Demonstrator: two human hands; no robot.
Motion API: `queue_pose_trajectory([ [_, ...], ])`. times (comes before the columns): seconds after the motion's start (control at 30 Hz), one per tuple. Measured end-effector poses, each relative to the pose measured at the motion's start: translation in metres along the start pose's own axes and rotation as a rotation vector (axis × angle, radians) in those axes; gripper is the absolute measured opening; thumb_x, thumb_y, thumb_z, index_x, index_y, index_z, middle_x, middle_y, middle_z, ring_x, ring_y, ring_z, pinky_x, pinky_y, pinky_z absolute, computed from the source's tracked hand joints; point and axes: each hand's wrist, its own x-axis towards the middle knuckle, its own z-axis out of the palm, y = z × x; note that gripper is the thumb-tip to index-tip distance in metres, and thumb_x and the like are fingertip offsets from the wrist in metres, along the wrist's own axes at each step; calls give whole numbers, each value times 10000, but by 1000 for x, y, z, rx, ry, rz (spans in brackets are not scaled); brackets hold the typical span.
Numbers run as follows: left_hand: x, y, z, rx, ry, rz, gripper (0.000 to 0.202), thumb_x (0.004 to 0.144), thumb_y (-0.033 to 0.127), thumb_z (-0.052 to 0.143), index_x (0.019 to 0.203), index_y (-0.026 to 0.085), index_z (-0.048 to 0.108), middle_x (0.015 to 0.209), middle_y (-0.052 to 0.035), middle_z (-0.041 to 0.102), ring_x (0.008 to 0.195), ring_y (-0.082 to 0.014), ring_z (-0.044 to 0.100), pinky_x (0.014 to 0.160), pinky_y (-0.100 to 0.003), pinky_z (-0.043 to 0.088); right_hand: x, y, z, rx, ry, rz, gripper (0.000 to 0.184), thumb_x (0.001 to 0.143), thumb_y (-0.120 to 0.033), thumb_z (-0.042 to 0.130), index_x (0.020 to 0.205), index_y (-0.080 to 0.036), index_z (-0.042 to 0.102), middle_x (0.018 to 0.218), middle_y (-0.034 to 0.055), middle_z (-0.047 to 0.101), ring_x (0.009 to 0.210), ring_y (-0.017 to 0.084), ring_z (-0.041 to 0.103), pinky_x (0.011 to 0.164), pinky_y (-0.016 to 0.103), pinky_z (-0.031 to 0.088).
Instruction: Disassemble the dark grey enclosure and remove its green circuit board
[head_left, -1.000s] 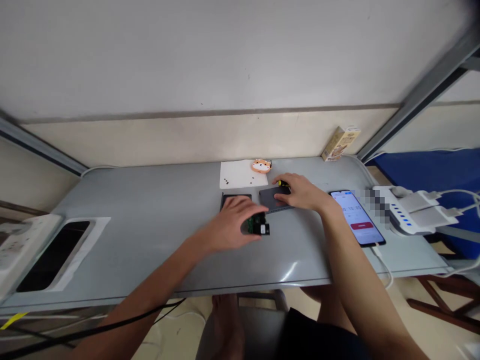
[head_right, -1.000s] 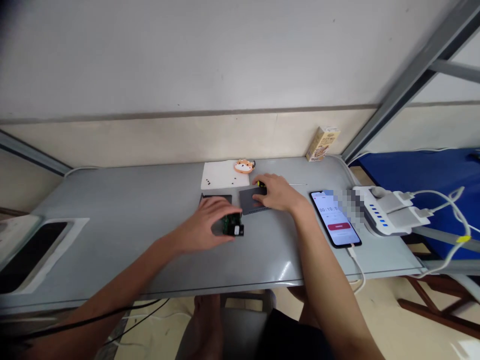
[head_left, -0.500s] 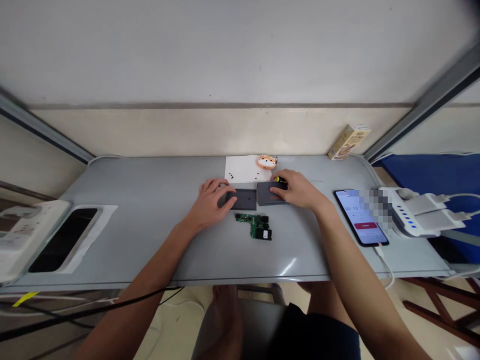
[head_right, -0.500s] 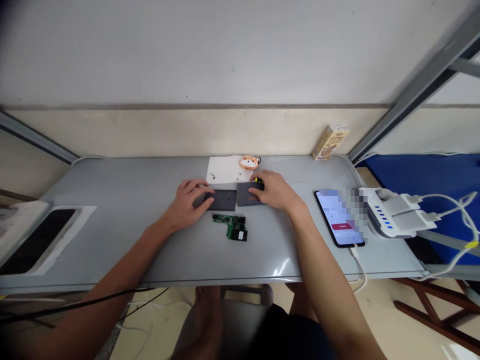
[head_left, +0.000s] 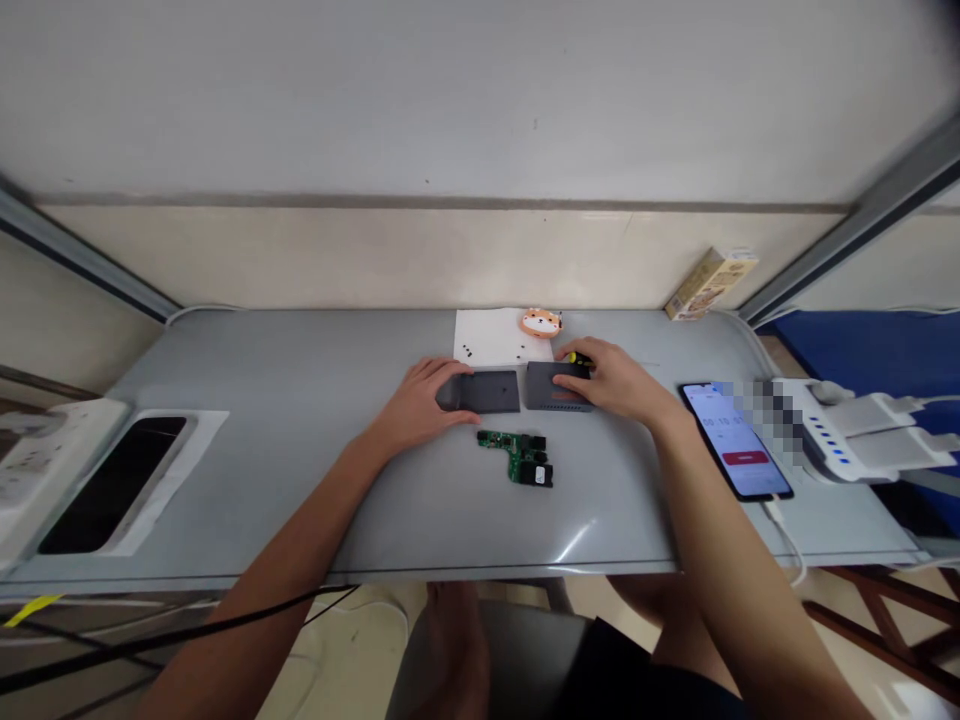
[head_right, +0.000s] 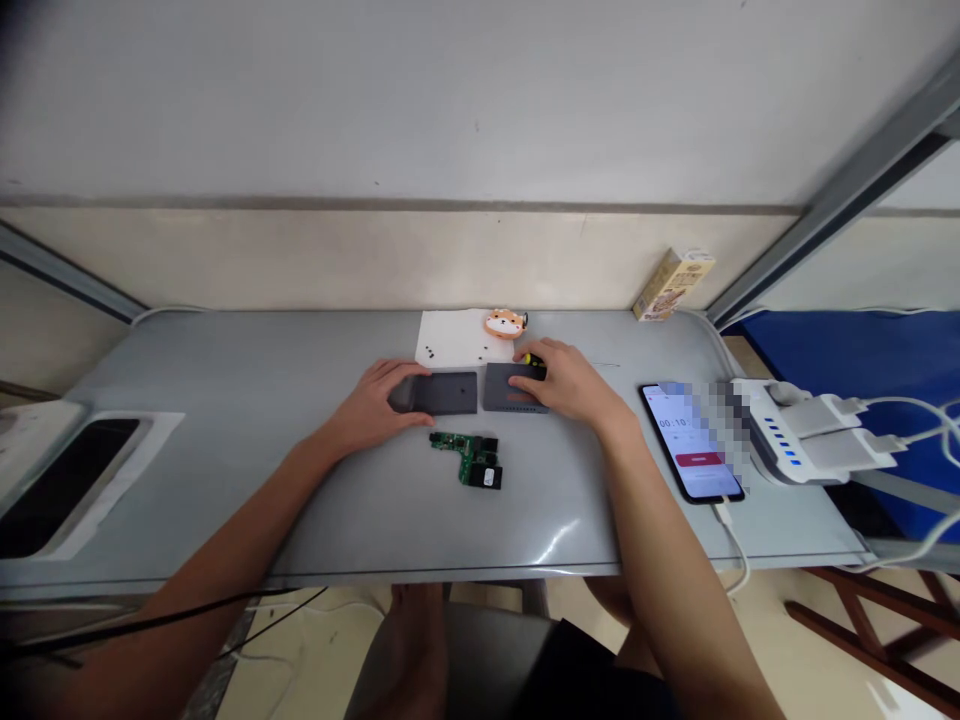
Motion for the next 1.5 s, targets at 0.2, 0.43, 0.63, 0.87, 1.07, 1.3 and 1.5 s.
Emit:
queue_pose_trajectory([
  [0.2,-6,2,1,0,31,-50,641,803,517,830,1339,286,564,1379,-64,611,1326,-300,494,1173,-479,385,3,-6,7,7,30,-55,234,928,-392,673,1111,-248,697,1072,80,723,915,249,661,826,389,498],
  [0.43,-7,2,0,16,49,7,588,868,495,770,1364,268,550,1377,-73,618,1315,-290,509,1173,-467,393,2,-8,9,38,33,-46,208,930,-385,675,1095,-259,690,1075,69,716,910,243,658,819,386,498],
  [0.63,-9,5,-1,34,58,18,525,927,464,693,1384,260,533,1382,-83,610,1304,-295,520,1159,-482,410,3,-9,8,37,28,-51,198,938,-385,669,1081,-249,691,1081,74,715,919,241,659,828,384,495],
  [0.87,-10,-1,3,50,115,73,432,973,378,630,1375,250,537,1335,-73,633,1264,-279,548,1126,-469,445,3,-8,9,43,30,-34,190,927,-382,687,1075,-263,691,1045,49,703,884,221,640,806,370,494],
  [1.07,-10,-2,3,49,141,88,414,973,334,627,1367,244,537,1308,-75,639,1242,-275,554,1107,-464,465,2,-6,11,36,31,-39,214,930,-394,680,1102,-268,683,1057,57,699,899,231,635,808,379,497],
  [1.3,-12,-2,3,39,141,80,453,968,341,638,1397,255,520,1336,-73,616,1269,-270,541,1122,-451,462,3,-3,9,28,23,-40,213,927,-390,689,1104,-273,676,1056,46,690,888,223,637,792,373,502],
  [1.5,-12,-2,4,35,151,81,492,959,340,651,1421,253,506,1355,-78,608,1300,-282,520,1141,-470,449,-14,-33,-1,65,183,-83,112,981,-304,617,1057,-255,684,1067,56,678,895,210,654,794,367,508],
])
